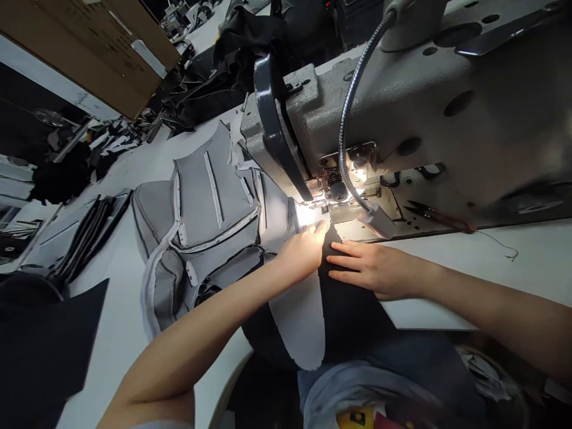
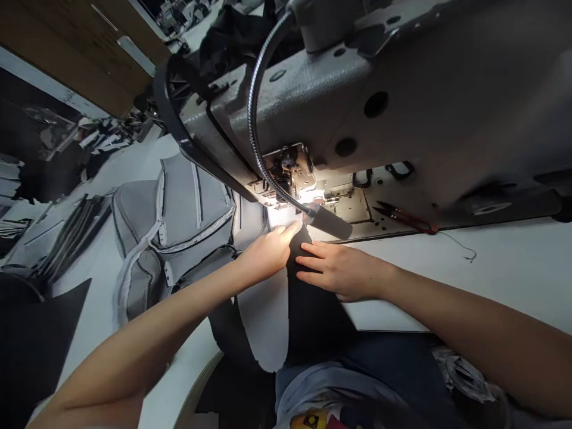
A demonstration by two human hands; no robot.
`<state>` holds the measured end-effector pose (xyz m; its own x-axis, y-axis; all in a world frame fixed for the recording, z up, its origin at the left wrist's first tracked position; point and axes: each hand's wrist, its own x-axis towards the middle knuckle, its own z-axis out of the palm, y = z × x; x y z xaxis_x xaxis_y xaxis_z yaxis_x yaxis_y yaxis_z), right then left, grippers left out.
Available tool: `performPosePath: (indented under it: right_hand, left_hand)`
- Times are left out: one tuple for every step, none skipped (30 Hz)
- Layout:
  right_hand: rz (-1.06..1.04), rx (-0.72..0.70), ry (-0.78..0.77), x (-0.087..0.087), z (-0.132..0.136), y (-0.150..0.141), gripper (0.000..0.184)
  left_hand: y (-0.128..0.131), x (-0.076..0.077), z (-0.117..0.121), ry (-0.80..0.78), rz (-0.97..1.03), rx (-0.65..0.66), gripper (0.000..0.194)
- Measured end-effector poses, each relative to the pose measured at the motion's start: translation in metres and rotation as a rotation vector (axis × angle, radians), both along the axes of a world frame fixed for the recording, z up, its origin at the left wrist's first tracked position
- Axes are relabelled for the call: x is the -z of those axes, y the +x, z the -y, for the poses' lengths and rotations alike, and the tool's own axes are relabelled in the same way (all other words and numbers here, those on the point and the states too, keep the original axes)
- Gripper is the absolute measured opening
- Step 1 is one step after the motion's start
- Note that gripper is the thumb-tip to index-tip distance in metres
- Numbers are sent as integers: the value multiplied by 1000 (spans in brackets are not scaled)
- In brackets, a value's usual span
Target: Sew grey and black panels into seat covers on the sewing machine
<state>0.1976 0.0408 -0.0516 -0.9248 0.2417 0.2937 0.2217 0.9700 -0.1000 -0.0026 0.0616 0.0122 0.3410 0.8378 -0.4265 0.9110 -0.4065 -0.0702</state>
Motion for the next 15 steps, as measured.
performPosePath:
  right_hand:
    - [4, 9, 1, -1, -1, 0, 62]
    - [2, 21, 9, -1, -1, -1, 61]
    - [-3, 33, 21, -1, -2, -2, 59]
    - [-9, 39, 32, 0, -1, -3, 57]
    - [-15, 41, 43, 1, -1, -5, 54]
    - [-27, 44, 54, 1, 0, -7, 51]
    - [-42, 52, 67, 2, 1, -10, 47]
    - [-58, 67, 81, 3, 3, -12, 44]
    - [-73, 83, 100, 4, 5, -14, 42]
    - [-86, 102, 121, 4, 6, -16, 41]
    - [-96, 122, 141, 4, 8, -19, 39]
    - [-102, 142, 158, 4, 9, -21, 38]
    - [-101, 162, 169, 4, 10, -23, 38]
    - [-98, 182, 176, 4, 10, -26, 38]
    - [-95, 201, 176, 4, 10, -28, 39]
  left_hand:
    - [0, 2, -2, 16, 28, 1, 66]
    - [0, 4, -3, 29, 42, 9, 66]
    - [0, 5, -4, 38, 42, 22, 67]
    - [0, 4, -4, 43, 32, 39, 68]
    - [0, 3, -5, 41, 17, 57, 68]
    - [0, 0, -5, 29, 5, 73, 68]
    - [0, -2, -6, 9, 5, 86, 66]
    - [0, -5, -8, -18, 15, 96, 64]
    - [0, -7, -10, -39, 36, 103, 60]
    - [1, -9, -12, -56, 55, 116, 57]
    - [1, -9, -15, -62, 65, 137, 54]
    - [1, -9, -17, -59, 62, 171, 50]
    - [2, -8, -19, -52, 44, 214, 46]
    - [3, -7, -20, -46, 14, 260, 43]
    - [4, -6, -20, -42, -12, 305, 39]
